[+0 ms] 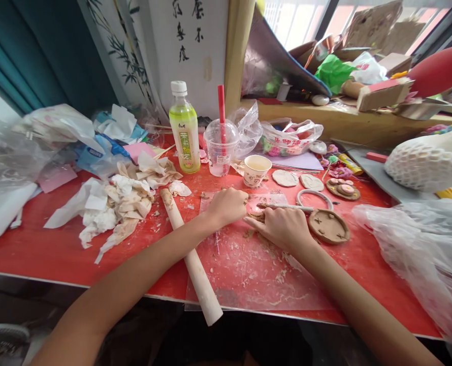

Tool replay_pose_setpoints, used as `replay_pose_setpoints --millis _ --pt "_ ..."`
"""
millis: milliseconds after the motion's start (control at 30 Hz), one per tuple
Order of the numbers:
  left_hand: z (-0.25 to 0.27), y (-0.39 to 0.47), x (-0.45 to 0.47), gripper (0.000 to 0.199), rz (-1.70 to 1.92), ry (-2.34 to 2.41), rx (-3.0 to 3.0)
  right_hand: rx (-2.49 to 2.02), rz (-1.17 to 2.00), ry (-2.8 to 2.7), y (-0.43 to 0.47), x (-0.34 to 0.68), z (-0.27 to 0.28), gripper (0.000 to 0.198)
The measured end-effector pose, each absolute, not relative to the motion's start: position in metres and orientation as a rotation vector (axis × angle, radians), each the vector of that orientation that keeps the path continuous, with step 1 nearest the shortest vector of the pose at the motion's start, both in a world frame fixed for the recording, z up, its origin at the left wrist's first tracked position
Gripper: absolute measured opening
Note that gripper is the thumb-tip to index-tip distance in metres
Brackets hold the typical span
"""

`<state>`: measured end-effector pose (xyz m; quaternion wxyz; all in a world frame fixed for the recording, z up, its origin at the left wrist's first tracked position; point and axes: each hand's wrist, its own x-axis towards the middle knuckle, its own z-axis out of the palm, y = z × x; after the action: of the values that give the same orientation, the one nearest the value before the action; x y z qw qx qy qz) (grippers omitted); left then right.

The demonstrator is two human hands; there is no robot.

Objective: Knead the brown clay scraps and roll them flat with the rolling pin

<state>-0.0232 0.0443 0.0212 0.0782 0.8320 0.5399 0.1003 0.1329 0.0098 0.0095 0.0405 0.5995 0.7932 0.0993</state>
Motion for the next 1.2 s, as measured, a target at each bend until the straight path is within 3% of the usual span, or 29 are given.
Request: replay_pose_setpoints --millis 167,433,667,1200 --pt "0.022 0.045 -0.024 0.024 0.275 1.627 2.490 1.922 0.257 2.433 0.010 0.130 0.007 0.077" --pt "0.019 0.044 -0.026 0.025 0.269 1.630 2.530 1.999 0.302 2.364 0.001 0.123 0.004 0.062" --pt "0.017 0.043 -0.029 0.026 0.275 1.614 2.571 1.790 0.379 2.439 0.000 0.123 0.005 0.044" --pt "0.017 0.039 -0.036 0.022 0.301 1.535 2.593 1.807 0.221 2.520 0.017 0.150 0.005 0.047"
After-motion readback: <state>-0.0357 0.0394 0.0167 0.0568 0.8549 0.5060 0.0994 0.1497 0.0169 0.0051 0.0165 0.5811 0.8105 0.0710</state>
